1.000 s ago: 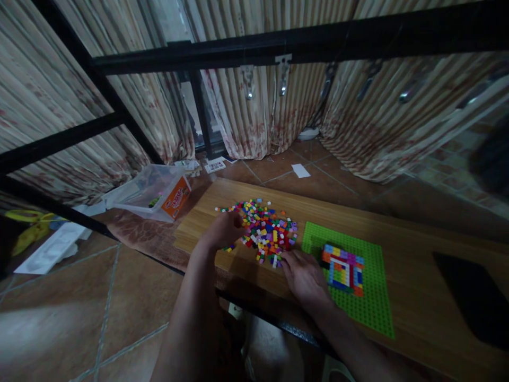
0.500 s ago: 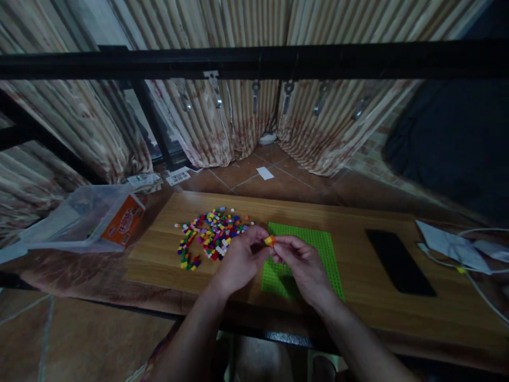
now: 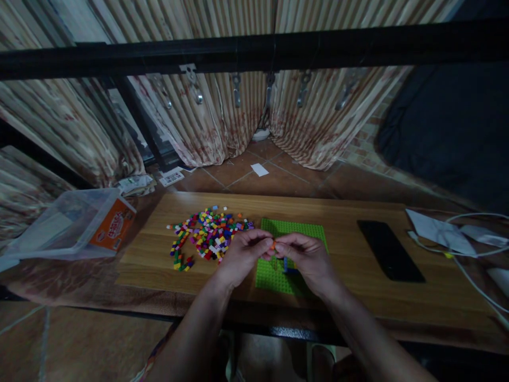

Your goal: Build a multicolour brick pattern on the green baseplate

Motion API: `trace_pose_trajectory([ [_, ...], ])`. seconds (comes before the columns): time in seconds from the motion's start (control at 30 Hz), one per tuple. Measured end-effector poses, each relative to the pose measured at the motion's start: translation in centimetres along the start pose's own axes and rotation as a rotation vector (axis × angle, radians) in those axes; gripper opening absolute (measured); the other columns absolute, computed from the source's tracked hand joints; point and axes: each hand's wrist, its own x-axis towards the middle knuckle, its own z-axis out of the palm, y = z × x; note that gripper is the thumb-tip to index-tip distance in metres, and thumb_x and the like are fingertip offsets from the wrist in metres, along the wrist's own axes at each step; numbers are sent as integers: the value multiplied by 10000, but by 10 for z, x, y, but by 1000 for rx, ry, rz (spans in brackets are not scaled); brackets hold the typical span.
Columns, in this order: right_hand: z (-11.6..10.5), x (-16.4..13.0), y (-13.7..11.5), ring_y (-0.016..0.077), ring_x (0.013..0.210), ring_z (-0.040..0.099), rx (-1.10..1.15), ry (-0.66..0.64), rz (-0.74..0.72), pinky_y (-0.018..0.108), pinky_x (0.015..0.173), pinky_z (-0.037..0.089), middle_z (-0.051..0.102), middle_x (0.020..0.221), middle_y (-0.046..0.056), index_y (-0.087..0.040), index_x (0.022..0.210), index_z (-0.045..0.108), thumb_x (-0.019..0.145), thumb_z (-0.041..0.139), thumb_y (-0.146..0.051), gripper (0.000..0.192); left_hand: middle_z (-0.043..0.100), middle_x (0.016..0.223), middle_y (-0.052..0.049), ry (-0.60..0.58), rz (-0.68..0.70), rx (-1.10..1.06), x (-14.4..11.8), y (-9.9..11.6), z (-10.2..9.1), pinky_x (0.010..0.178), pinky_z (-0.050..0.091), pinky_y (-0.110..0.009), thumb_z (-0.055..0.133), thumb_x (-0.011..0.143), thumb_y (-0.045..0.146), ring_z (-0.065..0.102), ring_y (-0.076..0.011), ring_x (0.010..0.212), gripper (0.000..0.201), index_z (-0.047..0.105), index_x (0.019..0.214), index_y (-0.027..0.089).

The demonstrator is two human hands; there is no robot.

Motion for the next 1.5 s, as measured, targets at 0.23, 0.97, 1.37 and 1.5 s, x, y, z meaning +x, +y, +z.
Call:
trace_pose_trajectory([
  [0.23,-2,-3,0,151,626,652,85,1,43,307,643,535,723,690,25,-209,753,744,675,794,-327,150,668,684,-18,4,-65,-227,0,-1,3,624,488,-204,810,644,299,600,-80,609,292,703,837,108],
  [0.97,7,-8,-17,34,402,254,171,-80,380,180,358,99,468,554,-47,-169,639,537,742,615,-631,479,643,768,-22,-12,331,428,-1,-10,7,708,474,-253,636,820,294,591,-130,703,233,649,1017,170],
  [1.37,11,-8,-6,44,399,224,97,46,231,205,362,118,341,467,-71,-189,530,468,686,666,-615,496,635,790,-29,21,378,478,-6,-14,11,707,475,-250,659,803,304,583,-137,725,160,678,891,172],
  [1.5,13,-11,-8,34,376,210,244,12,251,192,353,114,382,457,-74,-182,564,485,716,661,-574,455,653,757,-22,70,349,324,-8,-12,14,655,488,-244,687,776,310,587,-128,666,188,676,889,160],
])
